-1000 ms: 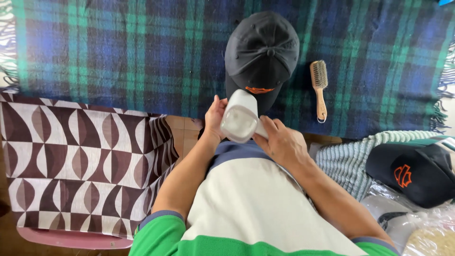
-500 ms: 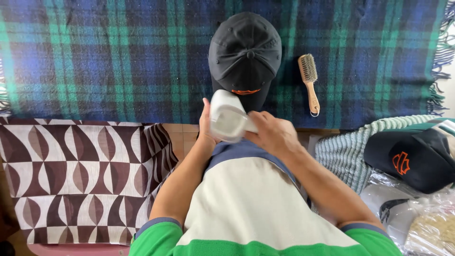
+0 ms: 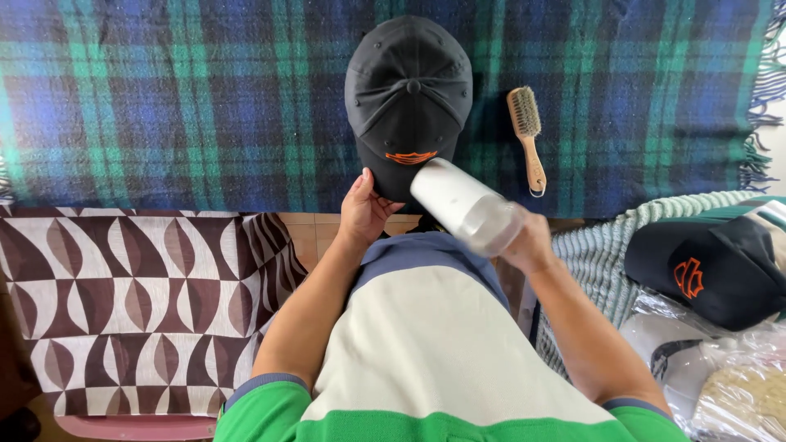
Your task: Using a handheld steamer and a brush to clean and remove wrinkles from a black baseball cap.
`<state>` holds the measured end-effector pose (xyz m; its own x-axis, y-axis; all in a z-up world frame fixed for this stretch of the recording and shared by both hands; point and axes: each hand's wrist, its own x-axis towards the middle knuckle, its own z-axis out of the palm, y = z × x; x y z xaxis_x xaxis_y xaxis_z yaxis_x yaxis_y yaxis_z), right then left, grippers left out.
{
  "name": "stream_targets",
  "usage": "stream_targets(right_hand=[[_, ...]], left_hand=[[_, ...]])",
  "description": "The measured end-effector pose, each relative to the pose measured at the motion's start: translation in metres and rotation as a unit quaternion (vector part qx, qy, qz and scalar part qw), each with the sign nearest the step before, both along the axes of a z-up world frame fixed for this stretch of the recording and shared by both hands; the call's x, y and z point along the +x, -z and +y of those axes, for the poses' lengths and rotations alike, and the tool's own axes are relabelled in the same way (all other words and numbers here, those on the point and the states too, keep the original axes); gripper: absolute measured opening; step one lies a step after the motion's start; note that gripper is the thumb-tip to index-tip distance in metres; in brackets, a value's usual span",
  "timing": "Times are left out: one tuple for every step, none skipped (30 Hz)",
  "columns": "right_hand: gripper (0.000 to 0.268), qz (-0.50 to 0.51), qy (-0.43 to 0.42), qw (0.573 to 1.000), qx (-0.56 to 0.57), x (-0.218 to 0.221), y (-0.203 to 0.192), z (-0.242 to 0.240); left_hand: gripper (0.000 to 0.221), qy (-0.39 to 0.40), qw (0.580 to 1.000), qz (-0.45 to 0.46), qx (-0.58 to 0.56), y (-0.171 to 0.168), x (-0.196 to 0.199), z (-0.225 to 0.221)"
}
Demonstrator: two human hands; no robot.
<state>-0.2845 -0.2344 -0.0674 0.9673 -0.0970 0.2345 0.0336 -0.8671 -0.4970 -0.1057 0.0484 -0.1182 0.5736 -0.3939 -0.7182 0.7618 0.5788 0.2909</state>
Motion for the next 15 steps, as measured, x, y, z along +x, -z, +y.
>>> stream_targets(right_hand=[[0.03,-0.004,-0.003,1.0,0.0,0.001,0.011,0.001],[0.03,0.009,-0.012,1.0,0.012,0.003,0.023,0.002],[0.031,0.025,-0.019,0.999,0.023,-0.001,0.032,0.006],[0.031,0.025,-0.019,0.999,0.024,-0.003,0.027,0.003],[0.028,0.004,-0.013,0.999,0.03,-0.003,0.023,-0.003],[0.028,-0.018,-0.008,0.999,0.036,-0.003,0.018,-0.008],[0.028,-0.022,-0.012,0.999,0.034,-0.034,0.061,-0.024],[0.03,-0.106,-0.022,0.978,-0.181,-0.057,0.1,-0.042],[0.039,-0.184,-0.031,0.905,-0.383,-0.07,0.14,-0.057],[0.039,-0.188,-0.034,0.904,-0.383,-0.061,0.09,-0.033],[0.039,-0.139,0.036,0.972,-0.187,-0.045,0.04,-0.006],[0.043,-0.081,0.104,0.991,0.019,-0.029,-0.016,0.019],[0.043,-0.084,0.11,0.99,0.018,-0.016,-0.026,0.028],[0.039,-0.106,0.091,0.989,-0.054,-0.003,-0.036,0.035],[0.036,-0.125,0.076,0.981,-0.127,0.007,-0.048,0.042]], left_hand=[[0.025,-0.003,1.0,-0.004,0.0,0.0,0.001,0.0],[0.025,-0.011,1.0,-0.001,-0.001,-0.001,0.003,0.0],[0.025,-0.016,1.0,0.005,-0.002,-0.002,0.0,0.001],[0.025,-0.016,1.0,0.005,-0.001,-0.002,0.0,0.003],[0.025,-0.009,1.0,-0.004,0.009,-0.002,0.001,0.003],[0.025,-0.001,1.0,-0.013,0.018,-0.002,0.003,0.003],[0.025,-0.006,1.0,-0.017,0.016,-0.005,0.003,0.001],[0.025,-0.003,1.0,-0.016,0.021,-0.008,0.004,0.0],[0.025,-0.001,1.0,-0.012,0.027,-0.011,0.002,0.001],[0.025,-0.006,1.0,-0.015,0.027,-0.009,0.004,0.001],[0.025,0.004,0.999,-0.014,0.043,-0.008,0.004,0.003],[0.025,0.013,0.998,-0.012,0.059,-0.007,0.005,0.003],[0.025,0.019,0.998,-0.015,0.058,-0.011,0.006,0.005],[0.024,0.023,0.998,-0.011,0.062,-0.015,0.007,0.006],[0.024,0.031,0.997,-0.006,0.065,-0.019,0.007,0.005]])
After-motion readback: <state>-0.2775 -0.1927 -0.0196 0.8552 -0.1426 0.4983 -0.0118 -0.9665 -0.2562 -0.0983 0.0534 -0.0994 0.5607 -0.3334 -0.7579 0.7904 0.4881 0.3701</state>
